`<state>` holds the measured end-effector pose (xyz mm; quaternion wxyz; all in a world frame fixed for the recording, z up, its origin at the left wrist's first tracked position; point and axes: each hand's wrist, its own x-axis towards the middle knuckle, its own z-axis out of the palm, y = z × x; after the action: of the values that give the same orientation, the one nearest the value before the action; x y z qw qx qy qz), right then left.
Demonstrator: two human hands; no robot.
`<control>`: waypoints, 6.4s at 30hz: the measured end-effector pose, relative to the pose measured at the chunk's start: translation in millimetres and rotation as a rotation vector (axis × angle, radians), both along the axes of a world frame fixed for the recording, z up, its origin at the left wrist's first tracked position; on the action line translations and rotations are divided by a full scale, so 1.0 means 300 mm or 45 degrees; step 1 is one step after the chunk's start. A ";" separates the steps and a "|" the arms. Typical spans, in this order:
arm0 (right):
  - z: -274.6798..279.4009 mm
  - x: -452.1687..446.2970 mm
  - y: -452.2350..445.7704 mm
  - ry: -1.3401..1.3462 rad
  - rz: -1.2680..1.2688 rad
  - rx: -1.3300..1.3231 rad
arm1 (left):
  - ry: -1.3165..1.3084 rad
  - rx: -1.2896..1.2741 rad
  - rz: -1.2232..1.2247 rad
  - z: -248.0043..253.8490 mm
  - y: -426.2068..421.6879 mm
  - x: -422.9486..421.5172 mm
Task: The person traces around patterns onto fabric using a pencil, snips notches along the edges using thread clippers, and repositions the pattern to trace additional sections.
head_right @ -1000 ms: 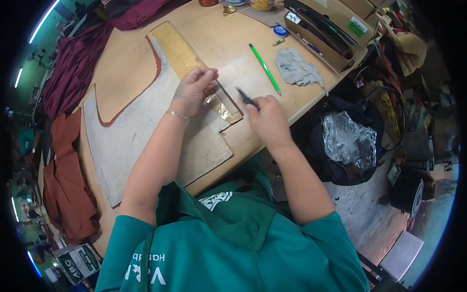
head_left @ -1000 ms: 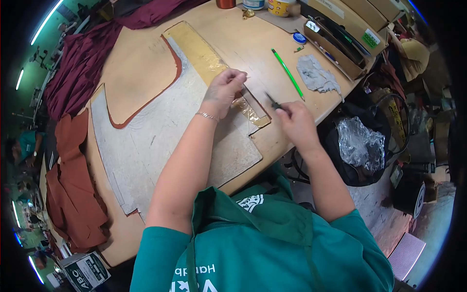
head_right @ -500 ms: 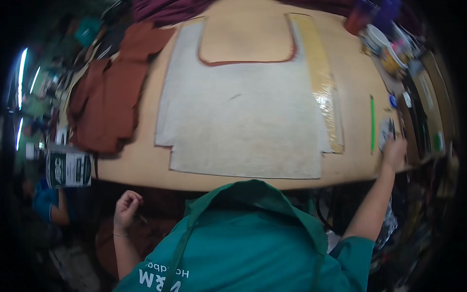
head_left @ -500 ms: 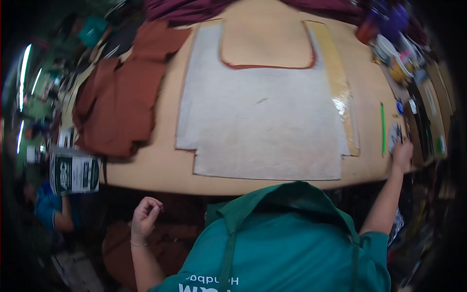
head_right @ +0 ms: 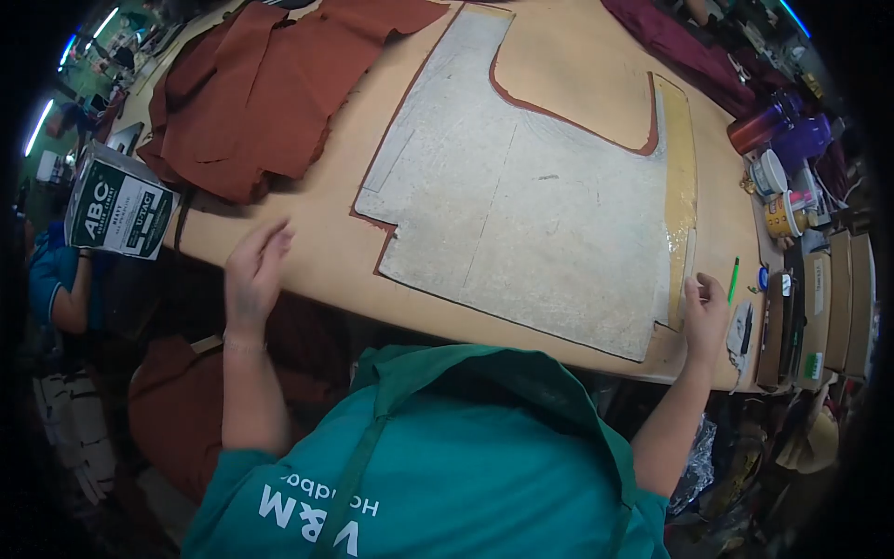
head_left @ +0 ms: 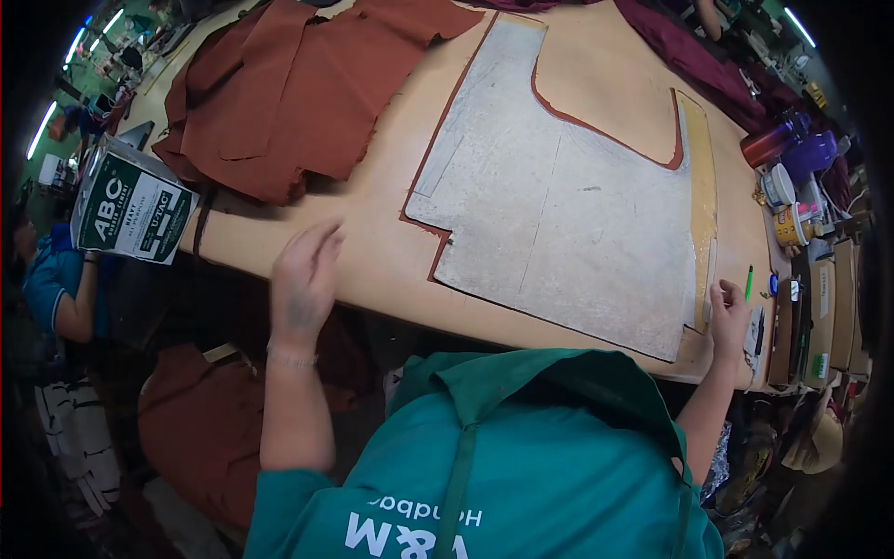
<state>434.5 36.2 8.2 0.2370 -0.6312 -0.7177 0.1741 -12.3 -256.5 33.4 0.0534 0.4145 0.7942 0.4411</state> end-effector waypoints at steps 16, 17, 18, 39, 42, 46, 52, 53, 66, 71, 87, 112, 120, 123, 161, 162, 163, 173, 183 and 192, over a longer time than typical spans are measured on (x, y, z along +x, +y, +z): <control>-0.027 -0.141 -0.019 -0.262 -0.135 0.153 | -0.152 -0.370 -0.158 -0.107 0.448 -0.076; -0.032 -0.138 -0.020 -0.295 -0.171 0.190 | -0.215 -0.387 -0.165 -0.083 0.449 -0.065; -0.037 -0.135 -0.019 -0.311 -0.176 0.187 | -0.277 -0.405 -0.176 -0.071 0.454 -0.054; -0.082 -0.018 0.112 0.276 -0.279 -0.135 | -0.202 -0.176 -0.374 -0.167 0.451 -0.022; -0.095 -0.005 0.131 0.350 -0.230 -0.040 | -0.138 -0.149 -0.367 -0.173 0.442 -0.015; -0.096 -0.020 0.132 0.263 -0.227 -0.113 | -0.242 -0.128 -0.381 -0.180 0.442 -0.022; -0.094 -0.064 0.101 0.007 -0.282 -0.034 | -0.250 -0.211 -0.352 -0.197 0.446 -0.046; -0.095 -0.067 0.099 -0.036 -0.295 0.012 | -0.199 -0.232 -0.340 -0.208 0.448 -0.056; -0.287 0.352 -0.419 0.709 -0.012 -1.497 | 0.713 -0.261 -0.703 -0.109 0.171 0.374; -0.891 0.456 -0.259 0.978 -0.992 -1.182 | 0.850 -0.260 -0.763 -0.173 0.187 0.391; -1.289 0.408 -0.087 0.552 -1.042 -1.019 | 0.961 -0.561 -0.732 -0.154 0.213 0.414; 0.125 0.236 -0.370 0.425 0.460 -0.746 | 0.570 0.165 -0.609 -0.224 0.185 0.355; -0.036 0.011 -0.014 0.335 0.040 0.067 | 0.354 -0.112 -0.255 -0.122 0.208 0.092; -0.090 0.007 0.032 0.219 0.016 0.071 | 0.173 -0.030 -0.218 -0.202 0.238 0.040; -0.141 0.026 0.073 0.445 0.031 -0.144 | -0.328 -0.303 -0.291 -0.136 0.412 -0.082; -0.144 0.035 0.081 0.422 0.036 -0.147 | -0.245 -0.299 -0.285 -0.153 0.410 -0.088; -0.151 0.042 0.087 0.429 0.039 -0.144 | -0.162 -0.293 -0.280 -0.171 0.411 -0.095; -0.144 0.019 0.073 0.393 -0.020 -0.043 | -0.517 -0.188 -0.495 -0.129 0.412 -0.088; -0.117 0.003 0.063 0.511 -0.050 -0.202 | -0.583 -0.334 -0.381 -0.134 0.409 -0.110; -0.111 -0.002 0.051 0.442 -0.013 -0.186 | -0.625 -0.358 -0.383 -0.136 0.394 -0.123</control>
<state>433.9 51.4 -25.0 0.3119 -0.6108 -0.6483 0.3308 -49.3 -138.3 -7.3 0.3648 0.3969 0.7407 0.4009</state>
